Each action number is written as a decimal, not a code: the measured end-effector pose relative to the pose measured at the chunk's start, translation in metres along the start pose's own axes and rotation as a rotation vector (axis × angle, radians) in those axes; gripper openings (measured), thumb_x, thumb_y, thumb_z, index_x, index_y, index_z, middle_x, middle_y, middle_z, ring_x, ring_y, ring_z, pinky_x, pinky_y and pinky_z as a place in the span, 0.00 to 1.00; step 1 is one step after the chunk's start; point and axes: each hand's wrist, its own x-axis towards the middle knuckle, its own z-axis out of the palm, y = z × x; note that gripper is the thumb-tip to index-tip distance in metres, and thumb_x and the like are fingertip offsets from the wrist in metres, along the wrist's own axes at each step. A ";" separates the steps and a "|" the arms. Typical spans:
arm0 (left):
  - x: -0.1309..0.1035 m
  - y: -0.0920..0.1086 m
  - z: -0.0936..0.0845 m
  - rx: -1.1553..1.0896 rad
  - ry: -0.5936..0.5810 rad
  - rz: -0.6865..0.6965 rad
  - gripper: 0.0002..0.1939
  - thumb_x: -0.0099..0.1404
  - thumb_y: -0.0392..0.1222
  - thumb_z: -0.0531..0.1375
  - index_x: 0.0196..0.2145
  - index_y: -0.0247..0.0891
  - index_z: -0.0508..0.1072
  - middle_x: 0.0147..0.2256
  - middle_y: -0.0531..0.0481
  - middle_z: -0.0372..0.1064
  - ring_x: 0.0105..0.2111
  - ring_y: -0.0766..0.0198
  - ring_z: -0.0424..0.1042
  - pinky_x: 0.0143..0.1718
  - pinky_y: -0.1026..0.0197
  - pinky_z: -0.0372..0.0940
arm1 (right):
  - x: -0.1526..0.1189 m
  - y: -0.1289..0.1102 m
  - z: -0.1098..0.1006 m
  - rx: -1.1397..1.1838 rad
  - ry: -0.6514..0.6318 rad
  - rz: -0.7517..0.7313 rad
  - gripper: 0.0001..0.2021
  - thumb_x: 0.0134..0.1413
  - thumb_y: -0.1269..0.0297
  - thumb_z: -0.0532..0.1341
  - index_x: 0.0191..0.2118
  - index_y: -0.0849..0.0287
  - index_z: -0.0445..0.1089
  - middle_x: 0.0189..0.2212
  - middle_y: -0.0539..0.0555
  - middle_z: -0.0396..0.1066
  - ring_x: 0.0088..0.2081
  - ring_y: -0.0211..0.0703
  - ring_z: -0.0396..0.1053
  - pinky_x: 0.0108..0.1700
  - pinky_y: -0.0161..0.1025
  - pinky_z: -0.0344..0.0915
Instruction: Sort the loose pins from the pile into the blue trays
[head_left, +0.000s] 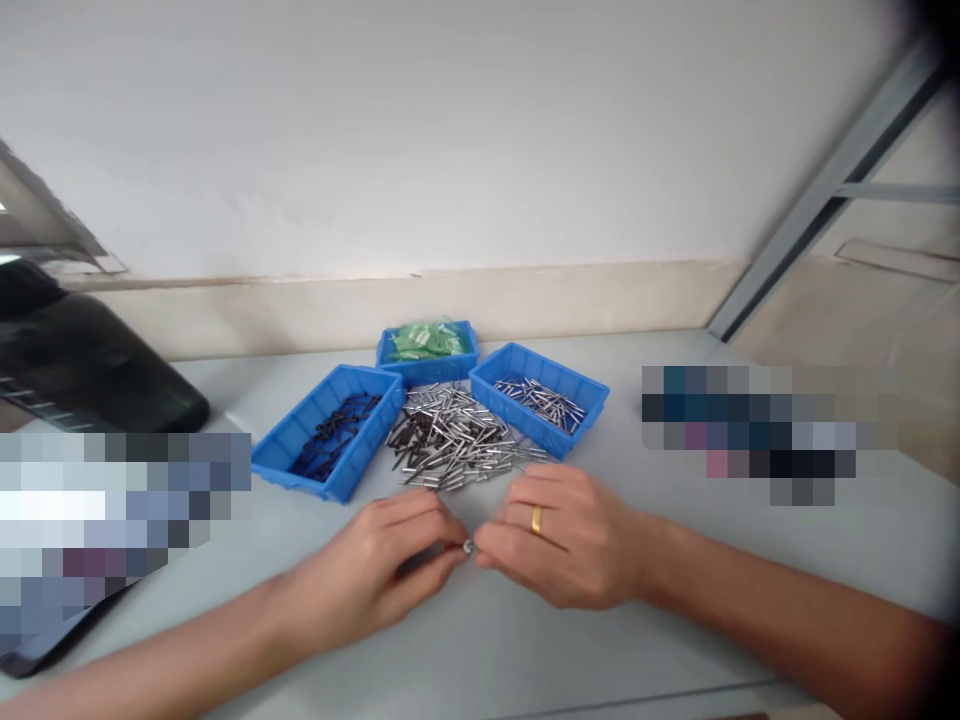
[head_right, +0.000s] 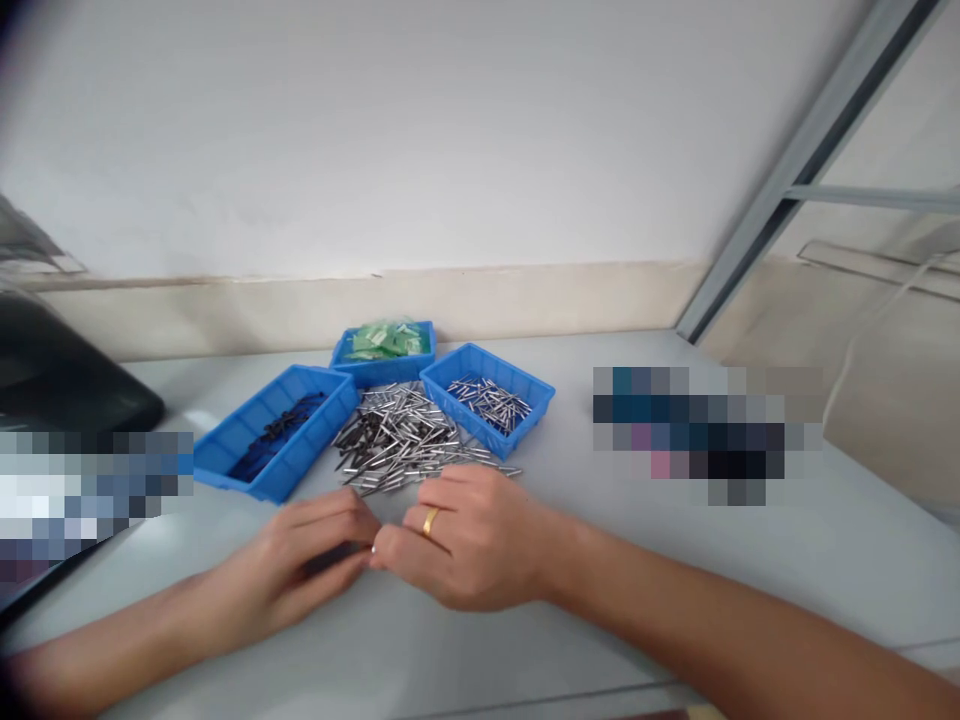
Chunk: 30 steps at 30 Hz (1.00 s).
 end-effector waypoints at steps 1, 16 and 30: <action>0.000 0.000 -0.001 -0.008 0.039 0.003 0.05 0.66 0.31 0.54 0.36 0.38 0.69 0.31 0.51 0.68 0.32 0.67 0.68 0.33 0.67 0.64 | 0.000 0.000 -0.001 0.001 0.001 0.010 0.06 0.59 0.68 0.57 0.31 0.61 0.66 0.18 0.46 0.60 0.24 0.35 0.54 0.27 0.37 0.47; -0.002 0.002 -0.002 0.170 0.280 0.186 0.09 0.64 0.28 0.57 0.41 0.36 0.70 0.30 0.49 0.71 0.31 0.64 0.68 0.32 0.63 0.65 | -0.005 -0.001 0.007 -0.015 -0.334 0.119 0.09 0.59 0.72 0.51 0.28 0.58 0.60 0.19 0.45 0.59 0.23 0.36 0.54 0.26 0.38 0.46; 0.002 0.003 0.000 -0.052 0.066 0.012 0.07 0.66 0.31 0.55 0.36 0.37 0.72 0.30 0.51 0.72 0.31 0.66 0.69 0.33 0.66 0.64 | 0.002 0.000 -0.006 0.035 0.027 0.027 0.08 0.59 0.70 0.54 0.30 0.60 0.67 0.17 0.46 0.62 0.24 0.34 0.58 0.28 0.36 0.52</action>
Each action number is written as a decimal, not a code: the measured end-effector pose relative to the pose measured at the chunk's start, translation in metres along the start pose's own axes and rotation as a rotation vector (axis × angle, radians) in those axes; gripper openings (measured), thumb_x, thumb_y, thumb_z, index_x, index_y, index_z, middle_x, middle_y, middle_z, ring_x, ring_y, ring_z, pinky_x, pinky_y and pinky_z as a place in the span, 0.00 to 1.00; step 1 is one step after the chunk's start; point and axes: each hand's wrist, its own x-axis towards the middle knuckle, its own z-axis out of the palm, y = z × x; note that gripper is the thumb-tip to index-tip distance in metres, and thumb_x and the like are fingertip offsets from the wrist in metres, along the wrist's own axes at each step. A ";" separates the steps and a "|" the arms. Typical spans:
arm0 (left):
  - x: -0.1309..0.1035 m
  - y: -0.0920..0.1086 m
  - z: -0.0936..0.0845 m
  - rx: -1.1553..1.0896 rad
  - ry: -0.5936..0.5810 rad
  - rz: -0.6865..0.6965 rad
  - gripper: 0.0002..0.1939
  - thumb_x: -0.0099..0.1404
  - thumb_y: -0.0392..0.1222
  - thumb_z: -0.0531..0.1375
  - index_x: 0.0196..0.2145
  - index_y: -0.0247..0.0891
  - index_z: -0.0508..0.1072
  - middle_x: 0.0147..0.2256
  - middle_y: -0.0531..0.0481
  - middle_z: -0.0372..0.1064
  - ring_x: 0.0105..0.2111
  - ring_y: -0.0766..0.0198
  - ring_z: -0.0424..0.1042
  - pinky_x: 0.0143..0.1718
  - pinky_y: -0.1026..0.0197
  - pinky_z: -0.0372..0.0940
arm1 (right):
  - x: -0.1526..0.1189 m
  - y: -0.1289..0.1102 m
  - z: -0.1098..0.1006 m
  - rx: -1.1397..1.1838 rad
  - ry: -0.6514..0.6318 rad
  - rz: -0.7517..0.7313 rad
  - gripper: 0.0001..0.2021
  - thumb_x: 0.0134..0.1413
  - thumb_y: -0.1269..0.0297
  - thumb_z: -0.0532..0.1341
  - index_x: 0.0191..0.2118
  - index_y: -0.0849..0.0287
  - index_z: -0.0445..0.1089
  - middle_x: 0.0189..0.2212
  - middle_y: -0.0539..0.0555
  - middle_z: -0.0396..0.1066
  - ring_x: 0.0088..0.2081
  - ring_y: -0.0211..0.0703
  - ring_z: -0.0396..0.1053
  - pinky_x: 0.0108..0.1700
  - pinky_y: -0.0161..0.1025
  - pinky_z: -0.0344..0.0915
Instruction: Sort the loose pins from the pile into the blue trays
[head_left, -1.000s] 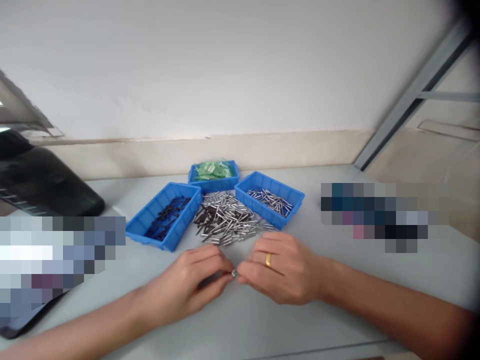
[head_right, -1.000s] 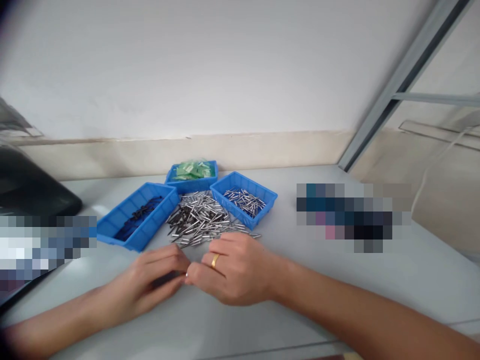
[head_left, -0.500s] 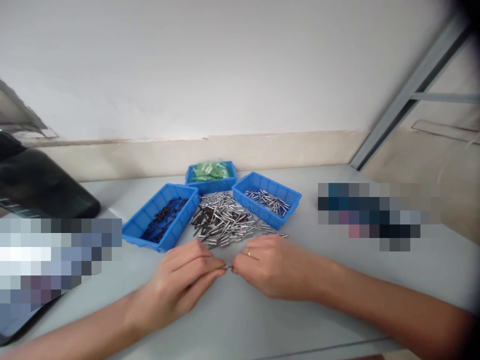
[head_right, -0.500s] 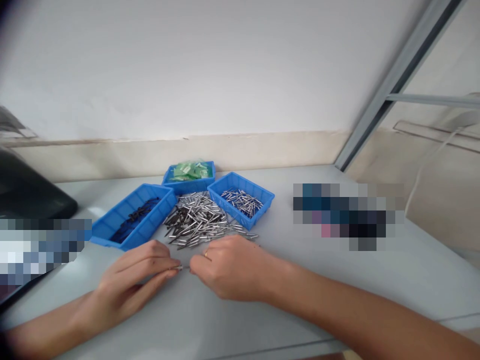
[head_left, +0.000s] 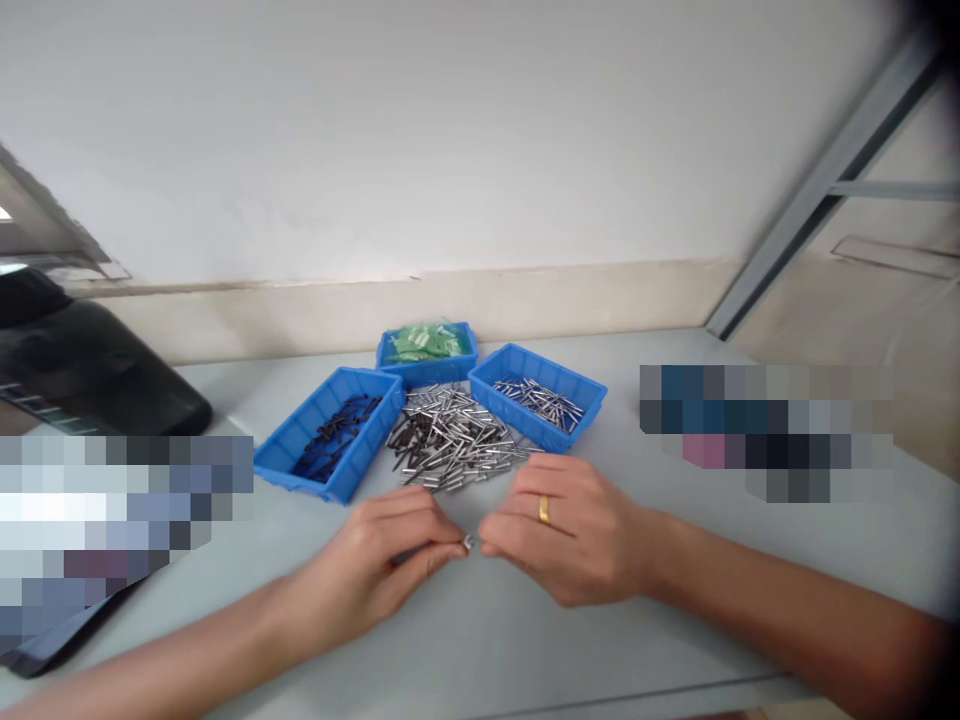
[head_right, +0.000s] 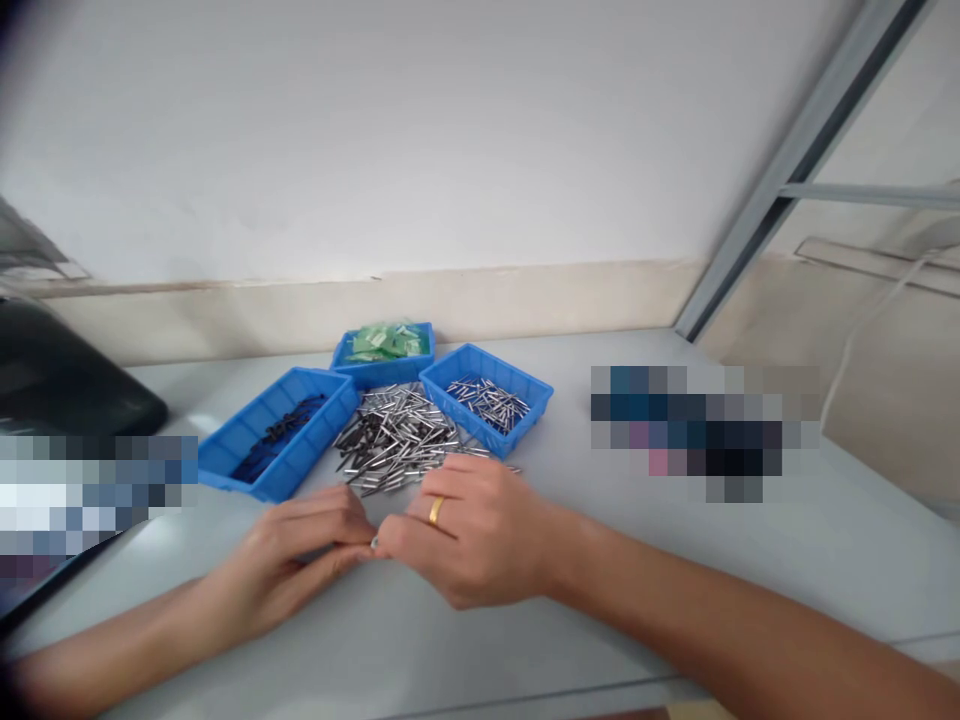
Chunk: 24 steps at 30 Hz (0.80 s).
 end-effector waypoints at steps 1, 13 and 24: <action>0.000 0.001 0.000 -0.015 -0.023 0.004 0.07 0.66 0.31 0.55 0.36 0.38 0.72 0.30 0.51 0.72 0.32 0.66 0.69 0.34 0.66 0.64 | 0.000 -0.001 0.000 0.013 0.001 -0.008 0.07 0.58 0.71 0.54 0.30 0.60 0.67 0.17 0.46 0.62 0.24 0.34 0.59 0.28 0.36 0.52; -0.001 0.002 -0.004 0.128 0.249 -0.050 0.06 0.65 0.30 0.55 0.33 0.37 0.69 0.28 0.53 0.67 0.28 0.69 0.67 0.29 0.69 0.63 | -0.005 0.010 0.003 -0.104 -0.032 0.110 0.06 0.58 0.73 0.54 0.33 0.61 0.66 0.21 0.48 0.63 0.25 0.35 0.57 0.30 0.36 0.51; -0.004 0.004 0.001 0.326 0.200 0.177 0.06 0.65 0.30 0.56 0.39 0.36 0.70 0.28 0.50 0.70 0.28 0.65 0.69 0.30 0.63 0.64 | -0.005 0.000 0.010 -0.002 -0.426 0.155 0.09 0.58 0.75 0.52 0.28 0.59 0.61 0.21 0.47 0.62 0.24 0.36 0.54 0.28 0.37 0.45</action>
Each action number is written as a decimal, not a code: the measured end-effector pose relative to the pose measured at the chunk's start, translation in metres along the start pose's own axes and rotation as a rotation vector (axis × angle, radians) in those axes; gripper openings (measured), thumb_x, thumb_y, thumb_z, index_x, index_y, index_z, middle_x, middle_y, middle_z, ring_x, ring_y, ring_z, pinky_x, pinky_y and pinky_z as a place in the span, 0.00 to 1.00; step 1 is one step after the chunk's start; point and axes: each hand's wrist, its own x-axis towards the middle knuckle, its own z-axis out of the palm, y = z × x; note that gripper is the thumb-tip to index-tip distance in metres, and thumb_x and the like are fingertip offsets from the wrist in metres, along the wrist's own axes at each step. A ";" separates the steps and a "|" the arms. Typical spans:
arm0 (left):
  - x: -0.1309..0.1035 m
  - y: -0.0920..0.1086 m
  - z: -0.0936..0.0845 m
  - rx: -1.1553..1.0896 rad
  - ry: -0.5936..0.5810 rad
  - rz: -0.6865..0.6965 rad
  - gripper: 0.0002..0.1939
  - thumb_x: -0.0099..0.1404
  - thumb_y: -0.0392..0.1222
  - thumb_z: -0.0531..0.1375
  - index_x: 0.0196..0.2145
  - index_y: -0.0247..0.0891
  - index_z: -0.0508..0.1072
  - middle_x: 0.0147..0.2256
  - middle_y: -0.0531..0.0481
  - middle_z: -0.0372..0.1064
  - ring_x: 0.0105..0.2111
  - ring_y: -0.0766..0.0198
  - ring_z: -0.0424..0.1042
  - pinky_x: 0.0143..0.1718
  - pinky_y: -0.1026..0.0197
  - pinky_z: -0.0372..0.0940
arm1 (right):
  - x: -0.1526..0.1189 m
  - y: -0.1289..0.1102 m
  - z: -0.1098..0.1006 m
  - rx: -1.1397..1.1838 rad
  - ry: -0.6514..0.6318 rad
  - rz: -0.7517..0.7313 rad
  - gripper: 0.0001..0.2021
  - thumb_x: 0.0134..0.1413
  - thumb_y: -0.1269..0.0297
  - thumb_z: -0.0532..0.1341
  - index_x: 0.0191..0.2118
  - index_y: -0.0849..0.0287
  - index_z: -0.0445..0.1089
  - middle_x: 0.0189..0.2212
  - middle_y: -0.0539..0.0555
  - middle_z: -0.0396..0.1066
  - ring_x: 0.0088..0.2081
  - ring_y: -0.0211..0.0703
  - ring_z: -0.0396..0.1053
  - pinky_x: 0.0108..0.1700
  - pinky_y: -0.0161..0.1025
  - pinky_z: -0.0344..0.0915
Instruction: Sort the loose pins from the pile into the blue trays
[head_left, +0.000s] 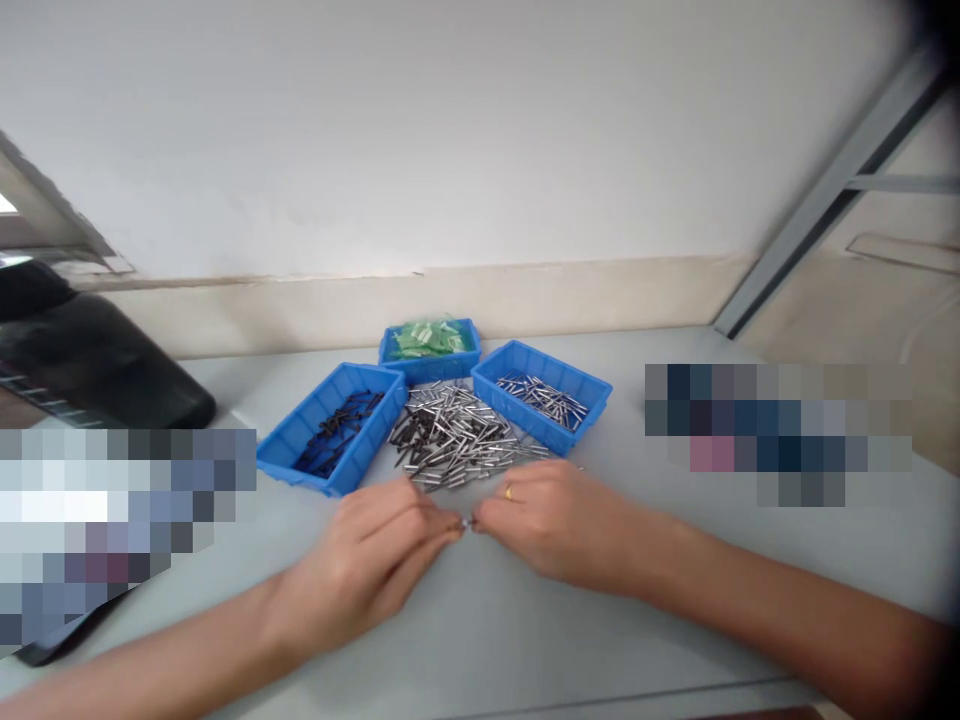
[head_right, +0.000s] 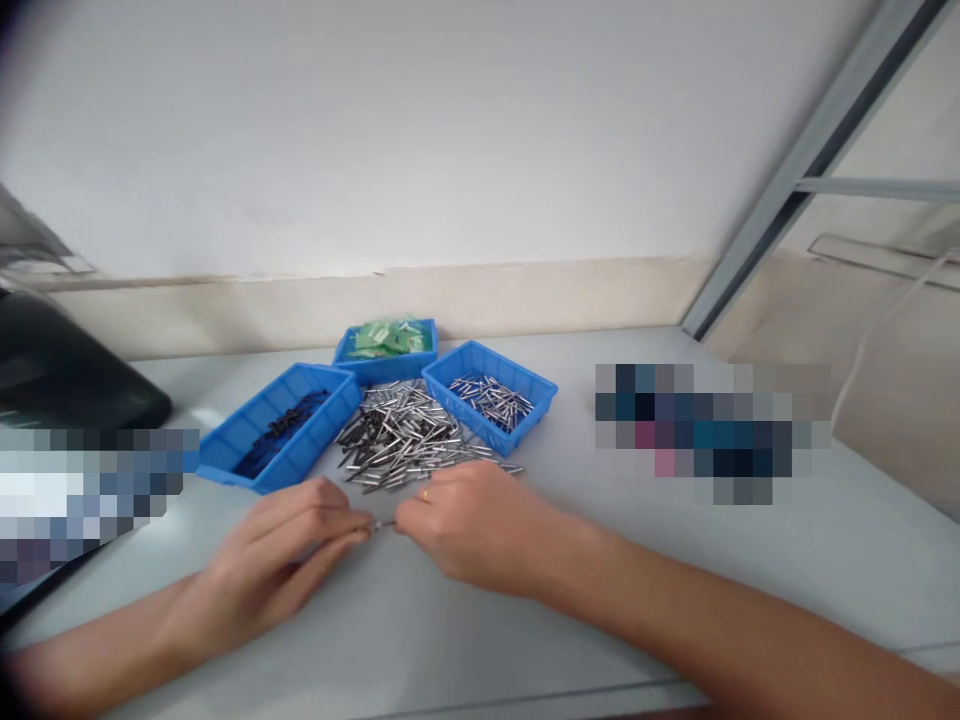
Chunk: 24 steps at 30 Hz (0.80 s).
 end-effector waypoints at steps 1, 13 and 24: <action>-0.001 0.002 0.000 0.034 -0.022 0.051 0.06 0.65 0.30 0.56 0.38 0.35 0.70 0.27 0.49 0.70 0.27 0.64 0.68 0.29 0.63 0.64 | 0.000 -0.001 0.000 0.009 -0.029 -0.015 0.09 0.58 0.75 0.52 0.28 0.59 0.61 0.21 0.47 0.62 0.25 0.36 0.55 0.28 0.37 0.45; 0.002 -0.007 -0.003 -0.123 -0.003 -0.214 0.07 0.65 0.29 0.55 0.36 0.38 0.69 0.29 0.53 0.67 0.29 0.69 0.68 0.30 0.69 0.63 | -0.001 0.012 -0.012 -0.154 0.384 -0.061 0.07 0.55 0.76 0.54 0.33 0.62 0.67 0.20 0.48 0.61 0.25 0.36 0.54 0.28 0.38 0.49; 0.003 -0.003 0.001 -0.355 -0.413 -0.052 0.07 0.66 0.31 0.52 0.34 0.37 0.68 0.29 0.50 0.66 0.30 0.65 0.66 0.32 0.65 0.62 | 0.001 0.001 -0.016 -0.041 0.385 -0.395 0.08 0.59 0.70 0.53 0.32 0.61 0.68 0.22 0.48 0.63 0.23 0.34 0.54 0.24 0.37 0.48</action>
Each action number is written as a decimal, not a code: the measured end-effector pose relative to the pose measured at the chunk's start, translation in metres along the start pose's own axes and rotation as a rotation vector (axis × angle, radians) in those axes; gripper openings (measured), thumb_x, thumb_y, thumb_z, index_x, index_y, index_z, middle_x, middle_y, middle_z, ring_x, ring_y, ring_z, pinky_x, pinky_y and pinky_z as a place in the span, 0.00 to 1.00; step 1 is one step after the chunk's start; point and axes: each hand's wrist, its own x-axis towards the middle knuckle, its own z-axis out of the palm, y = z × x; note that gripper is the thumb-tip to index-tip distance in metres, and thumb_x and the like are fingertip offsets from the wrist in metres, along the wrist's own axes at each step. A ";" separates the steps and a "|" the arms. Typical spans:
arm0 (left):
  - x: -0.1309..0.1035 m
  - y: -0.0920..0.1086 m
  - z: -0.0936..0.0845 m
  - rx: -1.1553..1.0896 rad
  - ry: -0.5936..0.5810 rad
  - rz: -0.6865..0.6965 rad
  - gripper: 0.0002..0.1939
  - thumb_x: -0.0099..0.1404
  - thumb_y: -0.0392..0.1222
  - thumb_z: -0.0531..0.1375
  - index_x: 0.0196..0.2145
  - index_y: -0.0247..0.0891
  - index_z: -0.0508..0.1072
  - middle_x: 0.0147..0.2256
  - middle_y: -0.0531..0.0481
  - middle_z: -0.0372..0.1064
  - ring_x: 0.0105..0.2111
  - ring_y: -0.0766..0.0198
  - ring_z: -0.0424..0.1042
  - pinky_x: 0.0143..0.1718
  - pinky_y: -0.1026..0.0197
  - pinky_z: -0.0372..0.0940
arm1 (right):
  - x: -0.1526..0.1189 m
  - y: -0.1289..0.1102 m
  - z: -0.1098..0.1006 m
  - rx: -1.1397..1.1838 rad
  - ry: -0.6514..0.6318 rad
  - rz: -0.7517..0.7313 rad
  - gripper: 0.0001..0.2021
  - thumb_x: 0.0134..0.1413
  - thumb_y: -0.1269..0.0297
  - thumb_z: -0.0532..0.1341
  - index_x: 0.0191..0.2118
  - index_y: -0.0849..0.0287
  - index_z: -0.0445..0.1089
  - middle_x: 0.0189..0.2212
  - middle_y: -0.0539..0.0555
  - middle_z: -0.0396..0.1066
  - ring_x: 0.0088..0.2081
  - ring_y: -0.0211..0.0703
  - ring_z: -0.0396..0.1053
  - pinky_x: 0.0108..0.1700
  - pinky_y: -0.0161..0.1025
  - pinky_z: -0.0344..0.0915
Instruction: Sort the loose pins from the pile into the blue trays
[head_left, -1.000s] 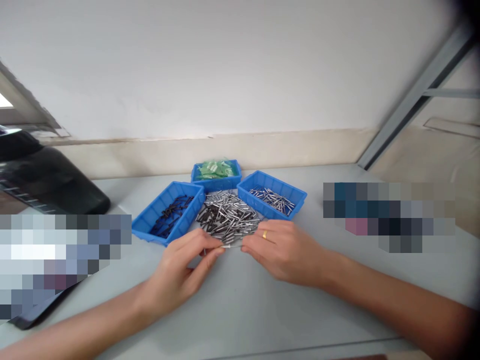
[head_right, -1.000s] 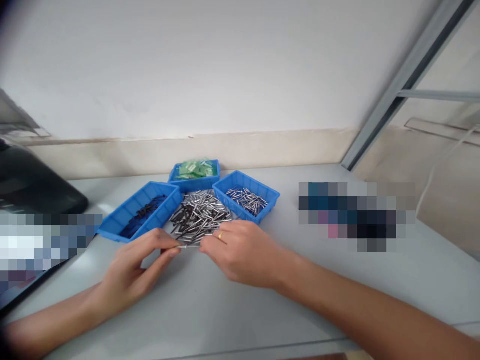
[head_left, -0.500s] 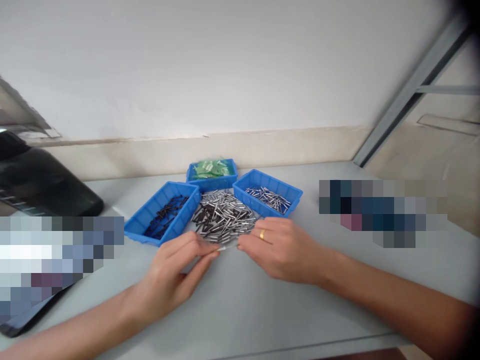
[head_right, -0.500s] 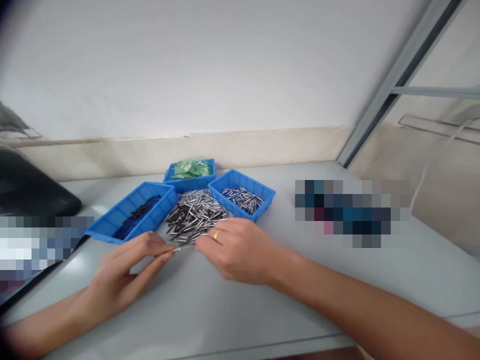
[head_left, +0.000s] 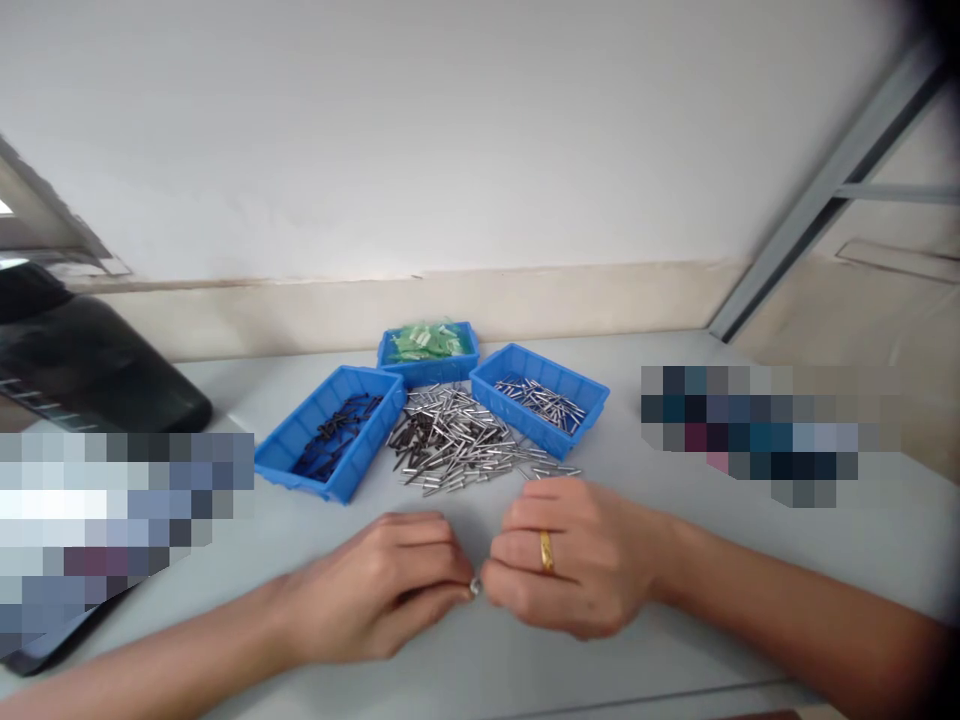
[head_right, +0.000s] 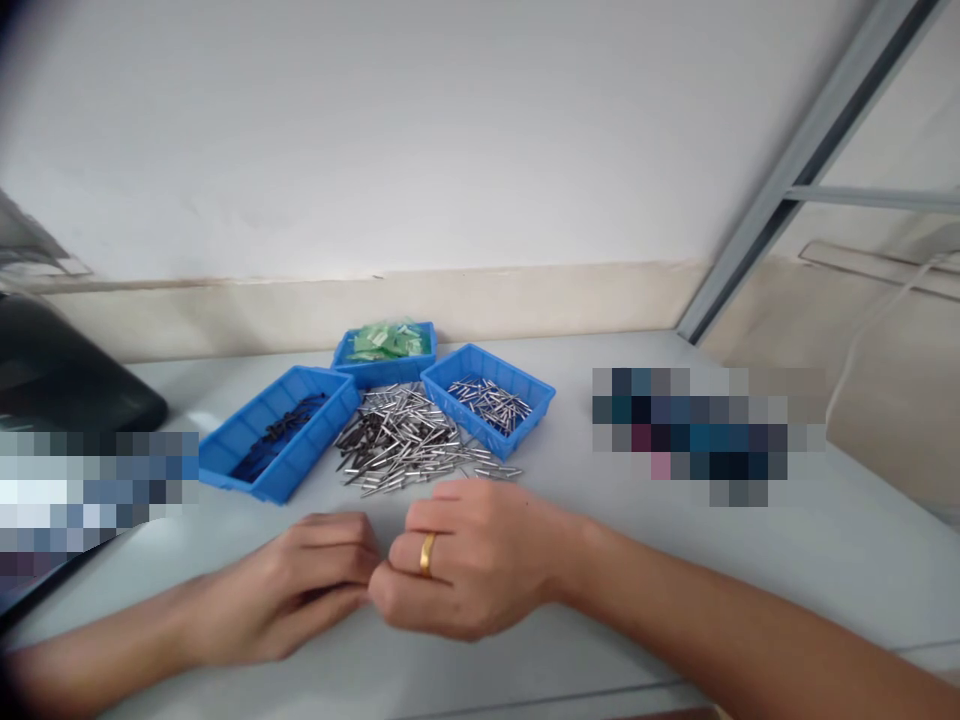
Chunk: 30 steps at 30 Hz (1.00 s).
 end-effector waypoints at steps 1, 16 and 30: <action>-0.001 0.000 -0.001 0.006 0.043 -0.014 0.06 0.65 0.30 0.52 0.34 0.37 0.67 0.29 0.50 0.65 0.30 0.65 0.66 0.32 0.65 0.62 | -0.001 0.003 0.000 -0.001 -0.027 0.037 0.09 0.60 0.72 0.51 0.33 0.61 0.67 0.23 0.48 0.64 0.24 0.35 0.55 0.26 0.37 0.50; -0.005 0.001 0.000 0.387 0.293 0.107 0.06 0.63 0.27 0.52 0.33 0.35 0.65 0.28 0.48 0.66 0.28 0.63 0.64 0.30 0.61 0.61 | -0.003 -0.019 0.019 0.035 -0.368 0.352 0.07 0.56 0.75 0.51 0.28 0.59 0.60 0.22 0.49 0.61 0.25 0.38 0.53 0.28 0.38 0.47; 0.000 -0.020 0.003 0.561 0.172 -0.272 0.11 0.66 0.39 0.53 0.45 0.36 0.68 0.42 0.44 0.66 0.41 0.56 0.65 0.43 0.52 0.64 | -0.023 0.048 -0.015 -0.694 -0.236 0.800 0.09 0.60 0.64 0.53 0.32 0.61 0.67 0.23 0.52 0.65 0.30 0.43 0.62 0.30 0.39 0.50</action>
